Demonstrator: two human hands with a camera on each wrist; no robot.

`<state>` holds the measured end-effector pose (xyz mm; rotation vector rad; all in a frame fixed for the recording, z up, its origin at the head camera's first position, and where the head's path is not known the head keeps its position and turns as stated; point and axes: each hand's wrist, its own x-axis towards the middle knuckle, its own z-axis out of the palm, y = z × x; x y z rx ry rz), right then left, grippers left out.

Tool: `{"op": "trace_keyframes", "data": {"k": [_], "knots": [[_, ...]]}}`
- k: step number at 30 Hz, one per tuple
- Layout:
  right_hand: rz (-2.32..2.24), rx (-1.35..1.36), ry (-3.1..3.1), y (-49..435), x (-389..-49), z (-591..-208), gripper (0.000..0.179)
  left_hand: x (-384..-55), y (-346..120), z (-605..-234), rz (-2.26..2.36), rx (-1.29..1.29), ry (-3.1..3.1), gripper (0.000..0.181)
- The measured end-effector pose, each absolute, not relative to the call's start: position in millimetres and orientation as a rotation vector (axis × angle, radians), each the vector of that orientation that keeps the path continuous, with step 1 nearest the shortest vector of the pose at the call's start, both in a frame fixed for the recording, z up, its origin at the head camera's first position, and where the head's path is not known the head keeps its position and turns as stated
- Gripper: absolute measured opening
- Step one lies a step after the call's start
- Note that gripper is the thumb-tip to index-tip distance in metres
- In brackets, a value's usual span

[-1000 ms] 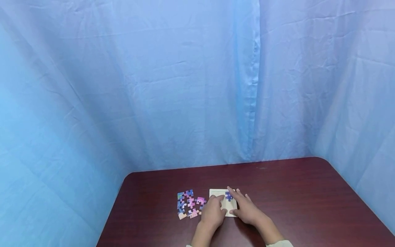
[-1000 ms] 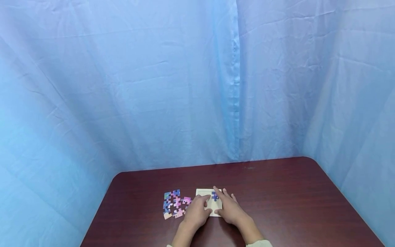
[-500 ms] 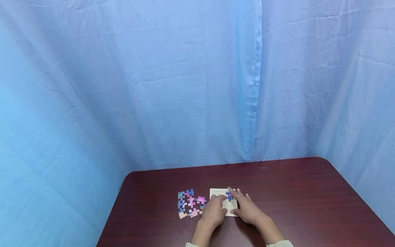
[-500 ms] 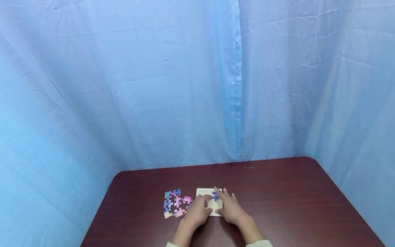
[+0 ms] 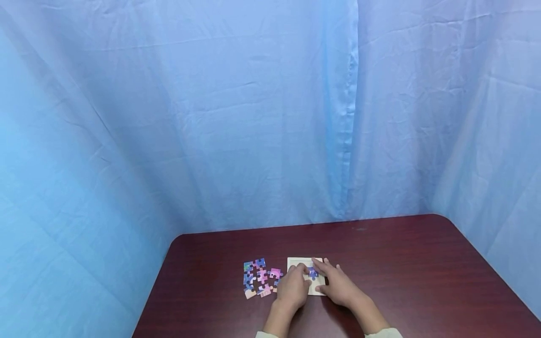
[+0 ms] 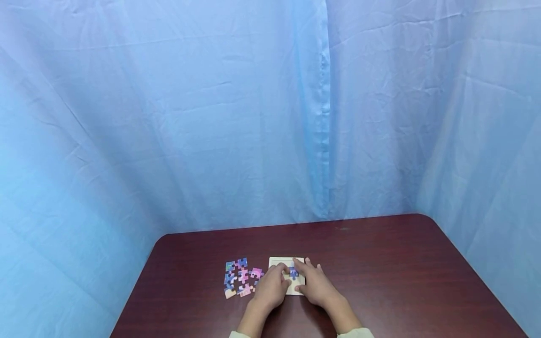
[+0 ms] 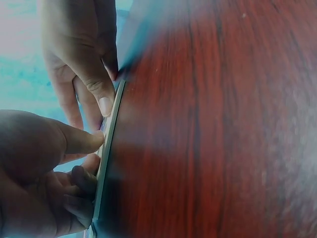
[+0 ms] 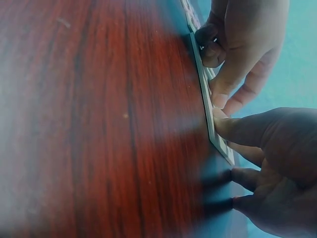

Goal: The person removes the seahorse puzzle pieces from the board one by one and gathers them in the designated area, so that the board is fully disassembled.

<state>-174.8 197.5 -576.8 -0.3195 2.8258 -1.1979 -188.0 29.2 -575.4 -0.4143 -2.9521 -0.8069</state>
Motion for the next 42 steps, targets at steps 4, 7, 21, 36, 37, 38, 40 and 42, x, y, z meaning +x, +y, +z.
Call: {"op": "trace_keyframes", "data": {"k": [4, 7, 21, 36, 37, 38, 40, 42], "knots": [[-1.204, -0.325, 2.843, 197.0, -173.9, -578.4, 0.072, -189.4, 29.9, -576.1, -0.812, -0.414, -2.954, 0.018], [-1.204, -0.313, 2.853, 195.9, -173.3, -578.1, 0.069, -189.6, 30.4, -577.0, -0.805, -0.405, -2.954, 0.014], [-1.183, -0.276, 2.846, 196.1, -178.7, -573.6, 0.076, -188.2, 31.3, -577.8, -0.804, -0.382, -2.919, 0.038], [-1.217, -0.326, 2.842, 197.2, -176.7, -576.3, 0.073, -189.5, 26.5, -577.2, -0.875, -0.413, -2.950, 0.040], [-1.219, -0.326, 2.841, 197.0, -176.6, -576.4, 0.072, -189.6, 26.4, -577.8, -0.880, -0.409, -2.949, 0.039], [-1.218, -0.323, 2.841, 196.6, -176.8, -576.4, 0.071, -189.3, 26.3, -577.6, -0.884, -0.406, -2.948, 0.037], [-1.216, -0.313, 2.848, 195.4, -177.1, -575.6, 0.067, -188.8, 26.3, -577.8, -0.884, -0.408, -2.940, 0.036], [-1.212, -0.306, 2.857, 194.2, -177.3, -574.7, 0.063, -188.7, 26.5, -577.1, -0.890, -0.404, -2.938, 0.033]]}}
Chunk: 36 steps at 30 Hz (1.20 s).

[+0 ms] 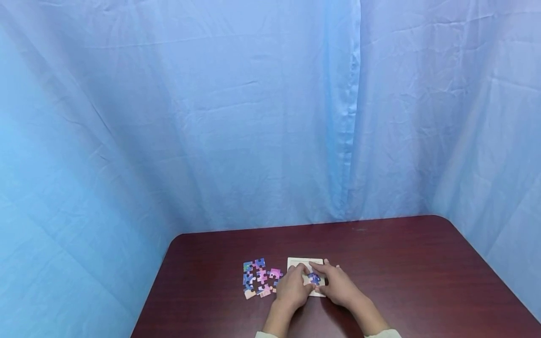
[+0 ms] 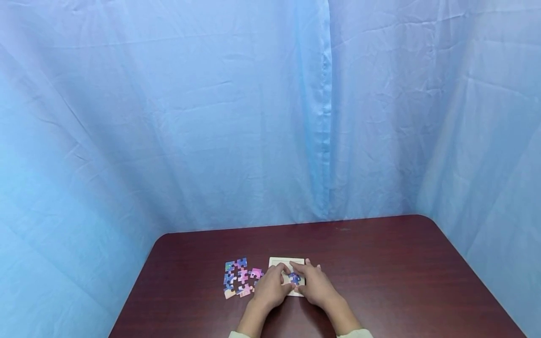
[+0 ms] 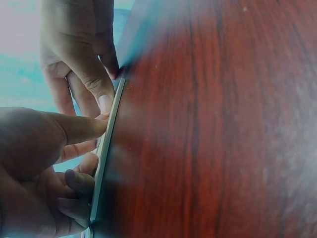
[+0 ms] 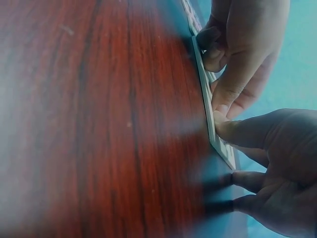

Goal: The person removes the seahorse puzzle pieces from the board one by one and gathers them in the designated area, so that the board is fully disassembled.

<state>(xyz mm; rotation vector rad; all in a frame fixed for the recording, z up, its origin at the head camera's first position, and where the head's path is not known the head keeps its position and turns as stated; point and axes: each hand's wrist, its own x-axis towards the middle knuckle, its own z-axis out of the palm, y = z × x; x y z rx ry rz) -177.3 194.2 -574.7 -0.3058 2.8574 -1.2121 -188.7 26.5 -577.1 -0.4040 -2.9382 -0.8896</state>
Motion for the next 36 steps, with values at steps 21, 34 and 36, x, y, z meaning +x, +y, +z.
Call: {"op": "trace_keyframes", "data": {"k": [21, 34, 36], "knots": [[-1.209, -0.312, 2.841, 195, -179, -578, 0.067, -189, 14, -572, -1.072, -0.401, -2.892, 0.025], [-1.219, -0.300, 2.803, 194, -178, -579, 0.065, -206, -21, -556, -1.062, -0.243, -2.881, 0.020], [-1.217, -0.297, 2.799, 194, -178, -578, 0.064, -209, -25, -555, -1.067, -0.233, -2.890, 0.019]]}}
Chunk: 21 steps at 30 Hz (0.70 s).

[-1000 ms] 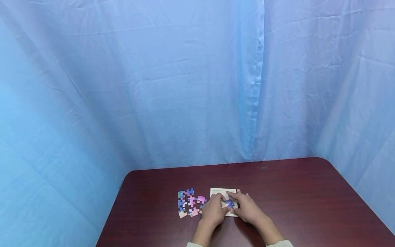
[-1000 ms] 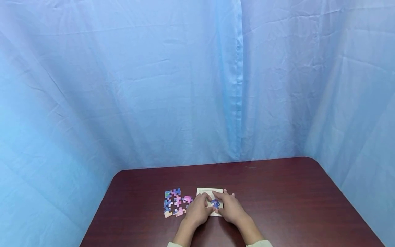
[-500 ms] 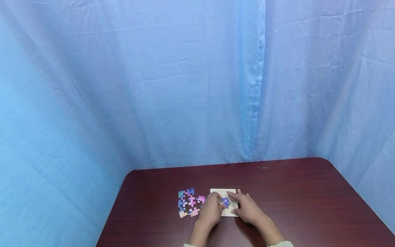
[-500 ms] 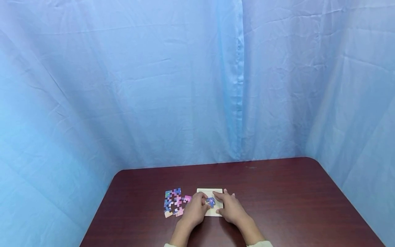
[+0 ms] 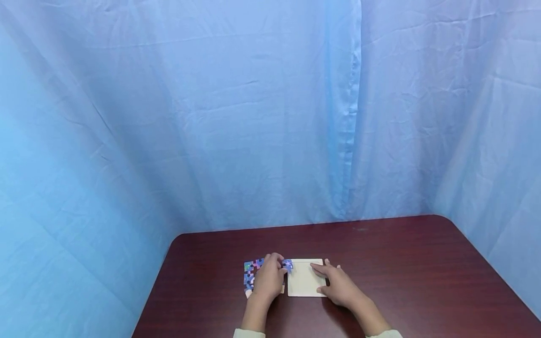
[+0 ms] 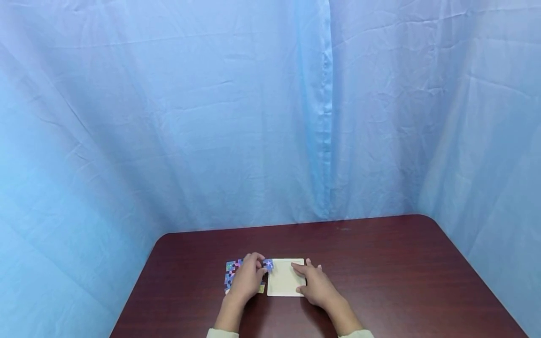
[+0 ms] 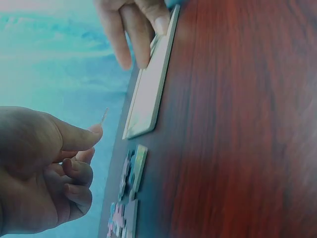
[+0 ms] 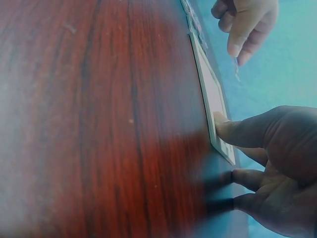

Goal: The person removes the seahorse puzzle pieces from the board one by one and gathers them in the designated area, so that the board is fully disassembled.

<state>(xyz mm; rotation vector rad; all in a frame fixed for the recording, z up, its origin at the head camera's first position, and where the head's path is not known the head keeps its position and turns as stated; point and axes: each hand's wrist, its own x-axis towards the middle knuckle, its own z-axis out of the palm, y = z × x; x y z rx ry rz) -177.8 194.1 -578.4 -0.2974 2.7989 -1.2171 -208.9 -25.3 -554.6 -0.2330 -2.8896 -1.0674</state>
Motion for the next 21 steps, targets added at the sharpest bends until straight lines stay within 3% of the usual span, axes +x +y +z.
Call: {"op": "trace_keyframes", "data": {"k": [21], "knots": [[-1.259, -0.255, 2.764, 196, -178, -578, 0.059, -234, -46, -552, -0.945, -0.117, -2.942, 0.022]]}}
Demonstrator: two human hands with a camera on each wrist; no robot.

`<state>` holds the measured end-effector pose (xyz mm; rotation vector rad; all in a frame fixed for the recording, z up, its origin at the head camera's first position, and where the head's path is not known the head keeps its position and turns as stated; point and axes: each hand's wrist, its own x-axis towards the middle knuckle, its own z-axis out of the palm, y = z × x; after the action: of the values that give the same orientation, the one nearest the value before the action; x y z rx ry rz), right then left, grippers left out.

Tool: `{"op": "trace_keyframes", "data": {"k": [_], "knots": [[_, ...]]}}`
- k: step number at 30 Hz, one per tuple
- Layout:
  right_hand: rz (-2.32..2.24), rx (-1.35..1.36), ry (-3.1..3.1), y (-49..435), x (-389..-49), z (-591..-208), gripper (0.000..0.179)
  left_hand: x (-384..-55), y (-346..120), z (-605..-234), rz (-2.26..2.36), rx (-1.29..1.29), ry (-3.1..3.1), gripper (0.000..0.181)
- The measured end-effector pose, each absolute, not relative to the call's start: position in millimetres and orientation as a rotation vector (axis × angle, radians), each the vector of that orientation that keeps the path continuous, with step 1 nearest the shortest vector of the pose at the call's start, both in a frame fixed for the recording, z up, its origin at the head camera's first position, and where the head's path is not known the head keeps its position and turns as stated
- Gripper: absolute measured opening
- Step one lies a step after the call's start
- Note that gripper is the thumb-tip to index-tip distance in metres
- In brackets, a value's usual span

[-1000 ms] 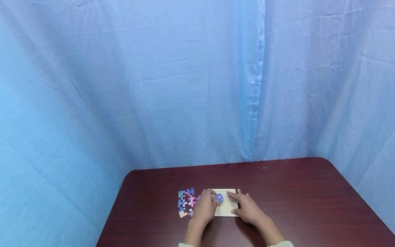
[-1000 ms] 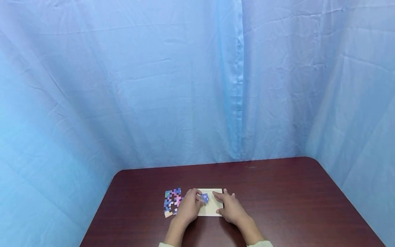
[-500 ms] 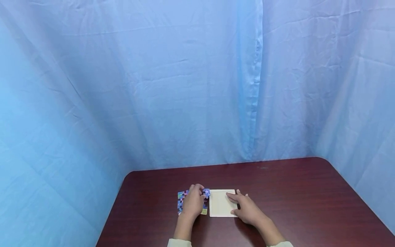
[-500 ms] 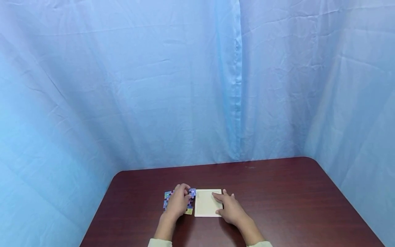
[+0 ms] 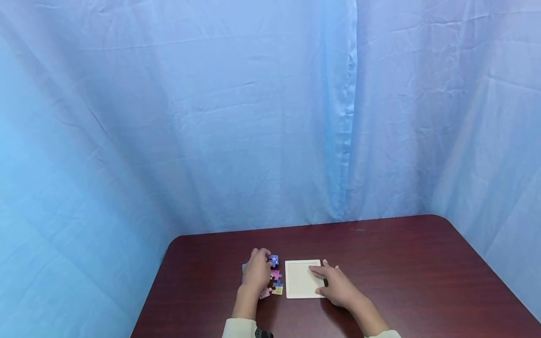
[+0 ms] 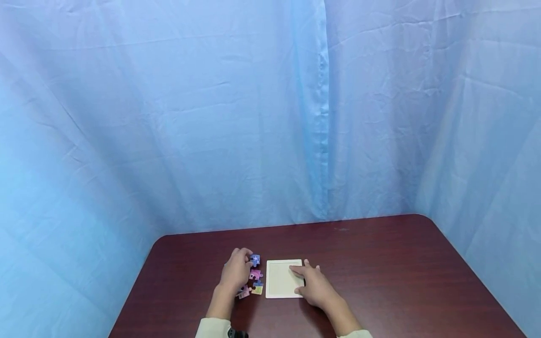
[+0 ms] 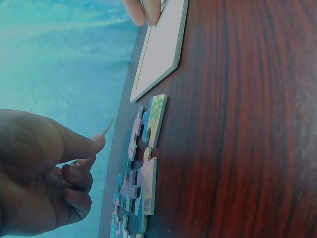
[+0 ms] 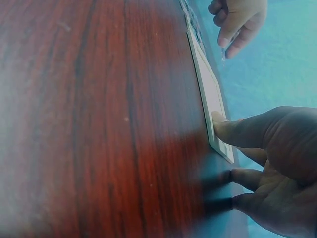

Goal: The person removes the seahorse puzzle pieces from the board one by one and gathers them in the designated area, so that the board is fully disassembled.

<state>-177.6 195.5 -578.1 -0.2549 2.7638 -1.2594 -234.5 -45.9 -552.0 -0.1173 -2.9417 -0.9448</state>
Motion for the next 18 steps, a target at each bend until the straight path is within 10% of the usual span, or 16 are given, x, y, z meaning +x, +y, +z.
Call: {"op": "trace_keyframes", "data": {"k": [18], "knots": [[-1.274, -0.249, 2.748, 192.7, -179.9, -578.2, 0.058, -239.5, -44.8, -559.8, -0.824, -0.060, -2.947, 0.029]]}}
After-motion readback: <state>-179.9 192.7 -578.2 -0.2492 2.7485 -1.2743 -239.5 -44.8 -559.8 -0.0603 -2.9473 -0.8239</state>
